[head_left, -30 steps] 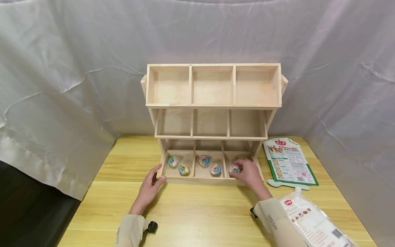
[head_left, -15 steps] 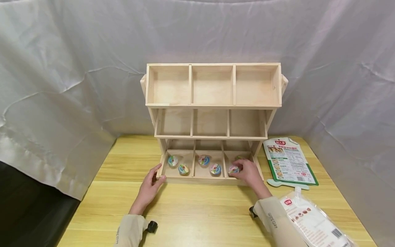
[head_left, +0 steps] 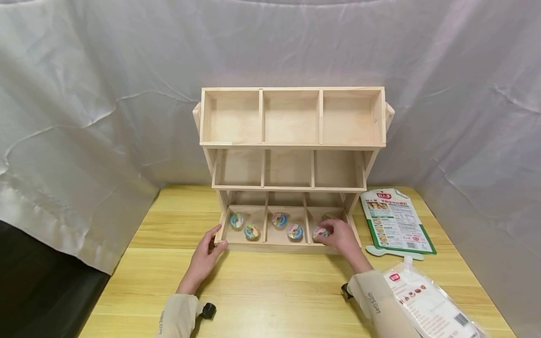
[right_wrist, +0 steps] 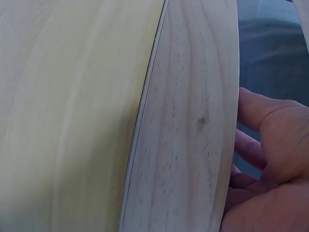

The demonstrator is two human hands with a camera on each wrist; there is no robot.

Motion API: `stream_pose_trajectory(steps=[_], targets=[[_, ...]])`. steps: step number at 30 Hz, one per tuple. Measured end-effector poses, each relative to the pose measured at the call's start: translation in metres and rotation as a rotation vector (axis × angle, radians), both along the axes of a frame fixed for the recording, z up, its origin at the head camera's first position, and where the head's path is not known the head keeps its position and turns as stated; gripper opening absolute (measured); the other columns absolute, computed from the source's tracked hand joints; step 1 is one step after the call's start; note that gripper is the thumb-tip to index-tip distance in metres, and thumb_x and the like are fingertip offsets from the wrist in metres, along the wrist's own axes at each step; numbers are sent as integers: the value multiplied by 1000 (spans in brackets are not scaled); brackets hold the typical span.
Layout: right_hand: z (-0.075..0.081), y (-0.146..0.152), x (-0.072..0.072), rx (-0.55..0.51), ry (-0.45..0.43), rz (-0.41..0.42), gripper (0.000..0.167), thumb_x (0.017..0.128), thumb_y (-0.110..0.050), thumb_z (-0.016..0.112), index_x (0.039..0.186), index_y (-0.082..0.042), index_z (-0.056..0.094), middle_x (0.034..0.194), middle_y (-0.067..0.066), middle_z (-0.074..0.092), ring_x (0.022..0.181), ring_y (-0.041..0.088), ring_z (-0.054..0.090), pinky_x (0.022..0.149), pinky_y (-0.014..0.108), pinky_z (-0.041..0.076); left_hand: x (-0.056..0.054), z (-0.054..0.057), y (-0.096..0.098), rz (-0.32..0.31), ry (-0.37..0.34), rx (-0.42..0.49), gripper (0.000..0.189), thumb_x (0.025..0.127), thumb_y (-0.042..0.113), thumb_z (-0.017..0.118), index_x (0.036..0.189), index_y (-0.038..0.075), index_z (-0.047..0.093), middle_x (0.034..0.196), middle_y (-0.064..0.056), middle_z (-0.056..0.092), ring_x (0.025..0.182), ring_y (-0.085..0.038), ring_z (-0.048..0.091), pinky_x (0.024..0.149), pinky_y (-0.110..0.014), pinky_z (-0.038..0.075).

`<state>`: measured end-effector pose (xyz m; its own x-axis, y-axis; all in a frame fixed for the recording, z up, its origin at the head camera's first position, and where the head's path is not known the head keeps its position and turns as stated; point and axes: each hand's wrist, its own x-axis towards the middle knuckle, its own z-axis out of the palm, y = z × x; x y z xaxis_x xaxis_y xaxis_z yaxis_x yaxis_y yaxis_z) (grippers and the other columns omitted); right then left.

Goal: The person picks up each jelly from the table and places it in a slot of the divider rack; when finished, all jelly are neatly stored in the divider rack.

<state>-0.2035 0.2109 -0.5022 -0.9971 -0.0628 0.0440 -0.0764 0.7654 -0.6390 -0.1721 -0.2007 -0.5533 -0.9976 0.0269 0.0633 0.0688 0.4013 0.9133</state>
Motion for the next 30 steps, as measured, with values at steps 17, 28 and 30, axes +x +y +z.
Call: stream_pose_trajectory(steps=[17,28,30], targets=[[2,3,3,1,7,-23,39,82,-24,89,114,-4,76,96,12,71,83,22,63,71,36,49,-2,0,2,7,-5,-7,59,104,23,64,158,15,41,128,-21,63,108,-24,61,89,-26,49],[2,3,5,11,25,-13,41,83,-25,88,116,-4,76,99,12,71,84,21,65,73,38,52,11,26,6,-31,13,-1,60,104,18,64,157,2,40,124,-27,63,104,-26,62,83,-25,51],[2,3,6,10,23,-14,41,83,-25,88,116,-4,76,99,12,71,84,22,66,73,38,52,7,17,4,-11,2,2,59,104,18,65,157,7,41,126,-25,63,106,-25,62,86,-25,50]])
